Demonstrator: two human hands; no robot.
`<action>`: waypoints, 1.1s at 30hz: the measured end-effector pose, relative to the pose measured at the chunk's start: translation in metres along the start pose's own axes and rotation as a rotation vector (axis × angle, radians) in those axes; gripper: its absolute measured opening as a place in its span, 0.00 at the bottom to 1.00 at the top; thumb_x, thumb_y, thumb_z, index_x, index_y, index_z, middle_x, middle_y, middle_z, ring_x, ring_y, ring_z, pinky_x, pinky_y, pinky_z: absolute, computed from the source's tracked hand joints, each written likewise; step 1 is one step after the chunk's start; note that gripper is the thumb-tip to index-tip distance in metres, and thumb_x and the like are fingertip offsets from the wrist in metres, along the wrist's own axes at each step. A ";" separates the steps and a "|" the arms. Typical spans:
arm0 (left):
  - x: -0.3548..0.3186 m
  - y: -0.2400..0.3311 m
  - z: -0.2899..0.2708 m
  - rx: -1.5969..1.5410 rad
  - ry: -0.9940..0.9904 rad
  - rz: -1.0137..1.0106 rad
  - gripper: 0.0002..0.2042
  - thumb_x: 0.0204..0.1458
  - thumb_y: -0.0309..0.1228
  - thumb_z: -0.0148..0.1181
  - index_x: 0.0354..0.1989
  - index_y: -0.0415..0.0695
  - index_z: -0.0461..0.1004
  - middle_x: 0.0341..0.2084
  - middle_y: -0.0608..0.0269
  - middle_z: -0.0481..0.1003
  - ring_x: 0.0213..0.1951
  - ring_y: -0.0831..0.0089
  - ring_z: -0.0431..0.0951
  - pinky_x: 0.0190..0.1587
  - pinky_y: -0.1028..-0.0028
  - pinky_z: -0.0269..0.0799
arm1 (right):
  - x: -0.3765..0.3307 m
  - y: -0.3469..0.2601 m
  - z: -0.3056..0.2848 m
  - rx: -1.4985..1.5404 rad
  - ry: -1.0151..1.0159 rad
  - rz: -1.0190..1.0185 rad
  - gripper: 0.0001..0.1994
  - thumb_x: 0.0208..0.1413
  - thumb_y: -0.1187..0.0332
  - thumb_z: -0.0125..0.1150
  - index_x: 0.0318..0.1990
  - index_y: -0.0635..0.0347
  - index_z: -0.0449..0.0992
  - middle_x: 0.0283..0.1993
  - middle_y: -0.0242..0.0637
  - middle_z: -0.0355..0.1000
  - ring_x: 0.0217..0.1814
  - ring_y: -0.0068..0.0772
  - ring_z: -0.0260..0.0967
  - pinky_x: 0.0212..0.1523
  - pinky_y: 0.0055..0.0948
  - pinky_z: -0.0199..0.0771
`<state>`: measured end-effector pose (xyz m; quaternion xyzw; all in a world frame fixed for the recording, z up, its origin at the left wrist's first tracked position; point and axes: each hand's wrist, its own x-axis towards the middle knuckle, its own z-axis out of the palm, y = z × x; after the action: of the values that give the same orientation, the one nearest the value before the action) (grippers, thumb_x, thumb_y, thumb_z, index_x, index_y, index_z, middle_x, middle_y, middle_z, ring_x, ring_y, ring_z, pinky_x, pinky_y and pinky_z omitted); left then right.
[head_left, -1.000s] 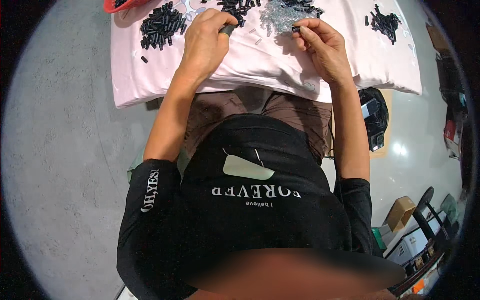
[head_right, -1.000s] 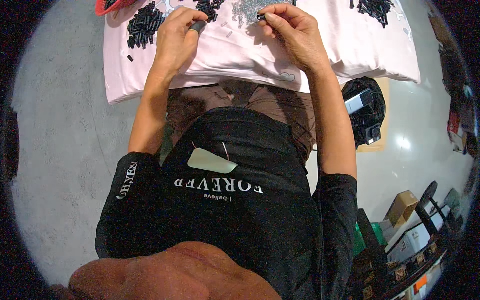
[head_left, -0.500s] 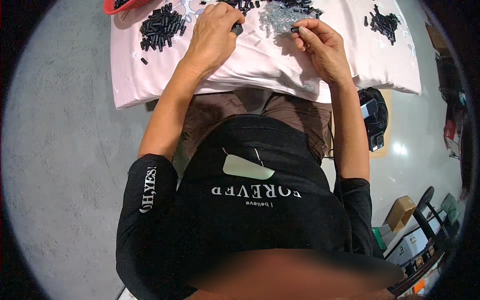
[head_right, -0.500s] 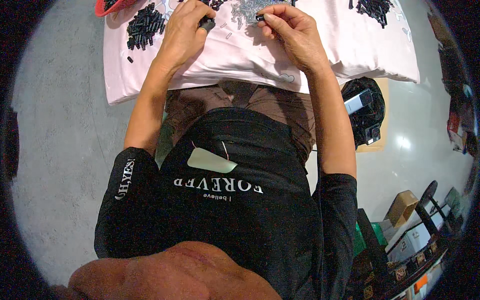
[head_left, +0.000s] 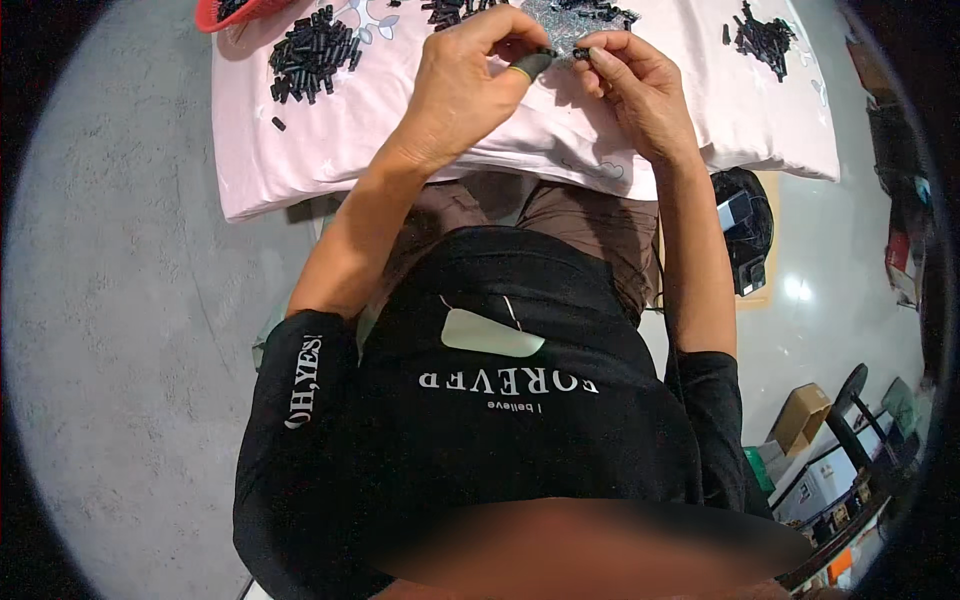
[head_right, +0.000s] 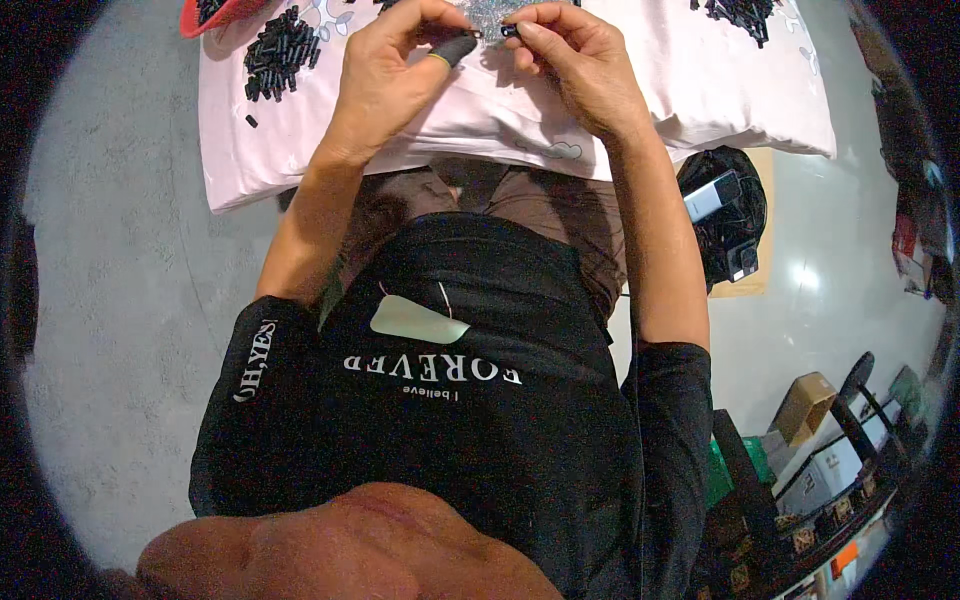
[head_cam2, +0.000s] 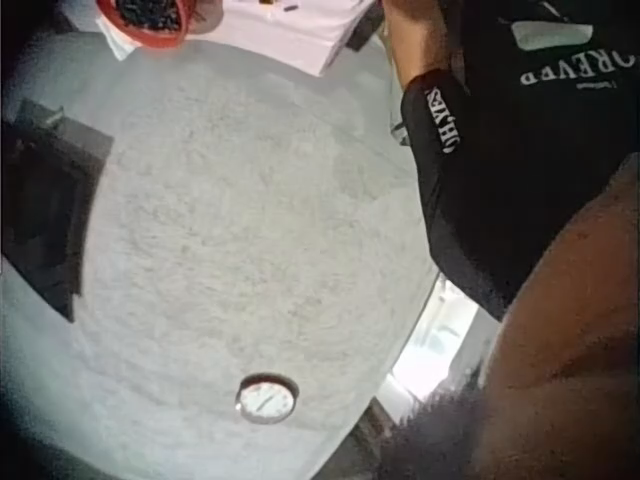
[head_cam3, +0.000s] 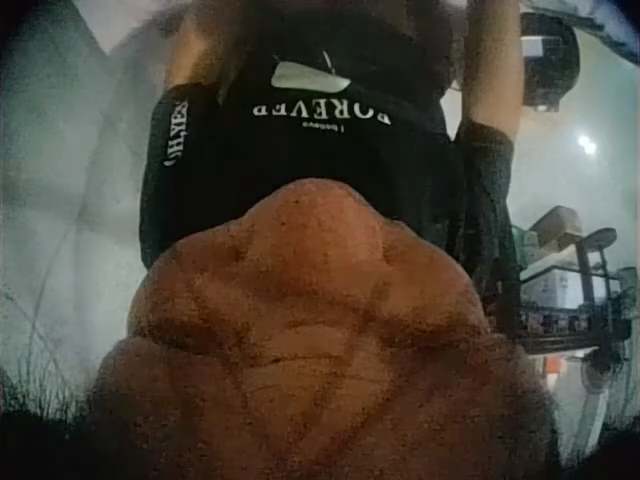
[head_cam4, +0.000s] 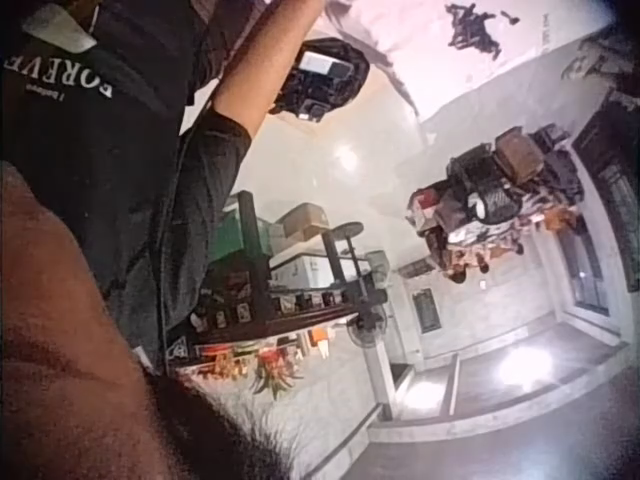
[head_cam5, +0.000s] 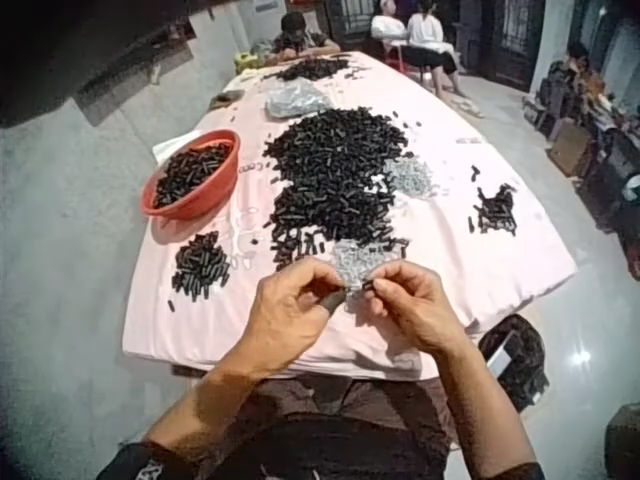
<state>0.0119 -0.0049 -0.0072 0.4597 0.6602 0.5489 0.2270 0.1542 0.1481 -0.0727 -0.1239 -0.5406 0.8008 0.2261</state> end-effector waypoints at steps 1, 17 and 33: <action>0.000 -0.001 0.003 -0.038 0.002 0.040 0.06 0.54 0.15 0.61 0.38 0.35 0.75 0.31 0.65 0.76 0.35 0.81 0.75 0.36 0.79 0.73 | 0.000 0.000 0.000 0.000 0.001 0.000 0.10 0.66 0.73 0.55 0.50 0.68 0.76 0.38 0.36 0.75 0.34 0.19 0.68 0.37 0.17 0.69; -0.001 -0.009 0.011 0.130 0.053 0.231 0.12 0.46 0.16 0.58 0.38 0.39 0.81 0.30 0.58 0.82 0.32 0.72 0.82 0.34 0.75 0.78 | 0.002 0.007 -0.005 0.038 -0.032 -0.011 0.09 0.65 0.74 0.57 0.49 0.69 0.75 0.37 0.35 0.75 0.35 0.20 0.69 0.38 0.18 0.70; -0.010 -0.015 0.015 0.102 0.032 0.160 0.11 0.47 0.12 0.56 0.37 0.35 0.81 0.37 0.59 0.82 0.39 0.75 0.81 0.45 0.77 0.78 | -0.003 0.006 -0.006 -0.063 -0.021 -0.060 0.09 0.65 0.75 0.57 0.49 0.67 0.77 0.37 0.33 0.75 0.36 0.19 0.70 0.40 0.17 0.72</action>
<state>0.0232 -0.0056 -0.0274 0.5131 0.6520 0.5382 0.1480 0.1582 0.1490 -0.0807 -0.1061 -0.5712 0.7776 0.2402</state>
